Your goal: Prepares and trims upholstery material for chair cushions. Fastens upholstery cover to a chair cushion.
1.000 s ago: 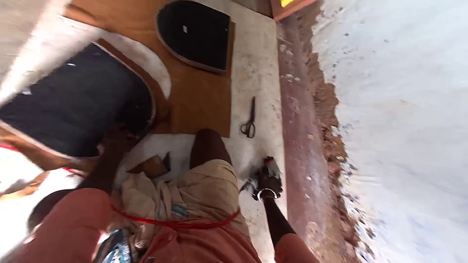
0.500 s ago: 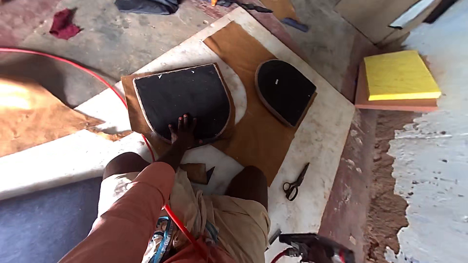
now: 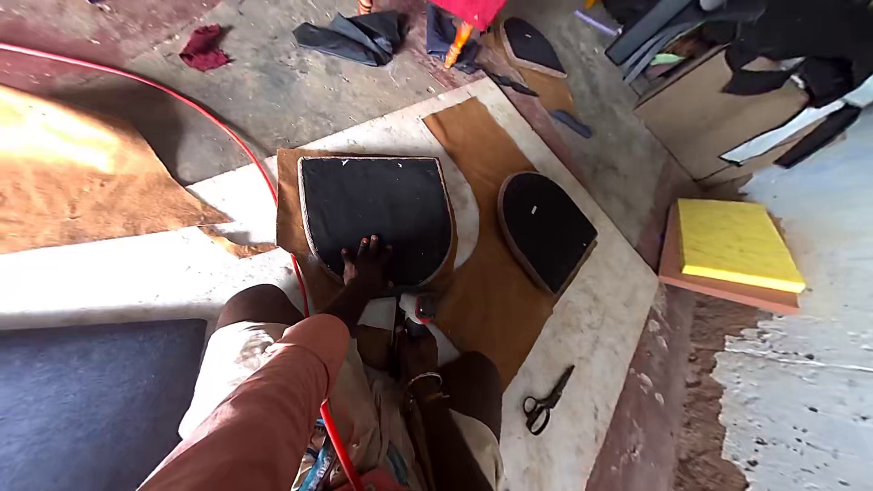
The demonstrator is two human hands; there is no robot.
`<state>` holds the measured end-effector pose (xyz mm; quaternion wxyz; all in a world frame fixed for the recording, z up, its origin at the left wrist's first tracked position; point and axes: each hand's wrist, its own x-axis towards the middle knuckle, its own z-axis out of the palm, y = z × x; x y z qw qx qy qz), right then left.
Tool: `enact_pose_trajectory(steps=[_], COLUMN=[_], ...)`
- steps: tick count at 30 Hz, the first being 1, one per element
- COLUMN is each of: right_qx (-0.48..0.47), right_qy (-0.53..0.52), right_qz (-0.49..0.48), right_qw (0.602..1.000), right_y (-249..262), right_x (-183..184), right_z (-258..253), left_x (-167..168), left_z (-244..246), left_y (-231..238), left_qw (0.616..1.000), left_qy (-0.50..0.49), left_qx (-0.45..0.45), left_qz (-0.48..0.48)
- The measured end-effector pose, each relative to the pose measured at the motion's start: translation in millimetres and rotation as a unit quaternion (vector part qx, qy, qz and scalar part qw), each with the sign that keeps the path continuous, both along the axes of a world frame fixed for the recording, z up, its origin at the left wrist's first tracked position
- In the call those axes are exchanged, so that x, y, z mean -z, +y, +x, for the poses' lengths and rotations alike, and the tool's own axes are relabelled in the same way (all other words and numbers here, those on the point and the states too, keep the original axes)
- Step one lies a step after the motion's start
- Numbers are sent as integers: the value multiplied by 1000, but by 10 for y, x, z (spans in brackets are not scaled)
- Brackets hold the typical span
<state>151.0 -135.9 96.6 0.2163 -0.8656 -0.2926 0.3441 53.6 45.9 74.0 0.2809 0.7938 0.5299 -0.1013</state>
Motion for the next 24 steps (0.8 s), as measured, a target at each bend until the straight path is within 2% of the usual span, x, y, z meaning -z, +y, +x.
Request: enact_pose_trajectory(steps=[3, 8, 13, 16, 20, 22, 24], right_qx=[1, -18, -29, -39, -78, -76, -29], right_qy=[-41, -62, -67, -41, -73, -54, 34], right_qz=[-3, 14, -4, 27, -7, -21, 17], right_qw=[999, 998, 997, 998, 994, 995, 999], right_y=[59, 208, 215, 165, 223, 243, 263], right_x=[150, 198, 256, 284, 207, 171, 52], right_z=[24, 105, 91, 62, -73, -29, 103], left_x=[50, 23, 249, 159, 170, 189, 118], left_z=[-25, -20, 26, -6, -11, -14, -32], left_y=[-1, 9, 43, 43, 38, 7, 71], left_qw=[1000, 1000, 1000, 1000, 1000, 1000, 1000], left_qy=[-9, -7, -18, -26, -17, -13, -13], left_qx=[-3, -3, -13, -5, -6, -1, 5], left_qz=[-9, -12, -6, -5, -5, 3, -17])
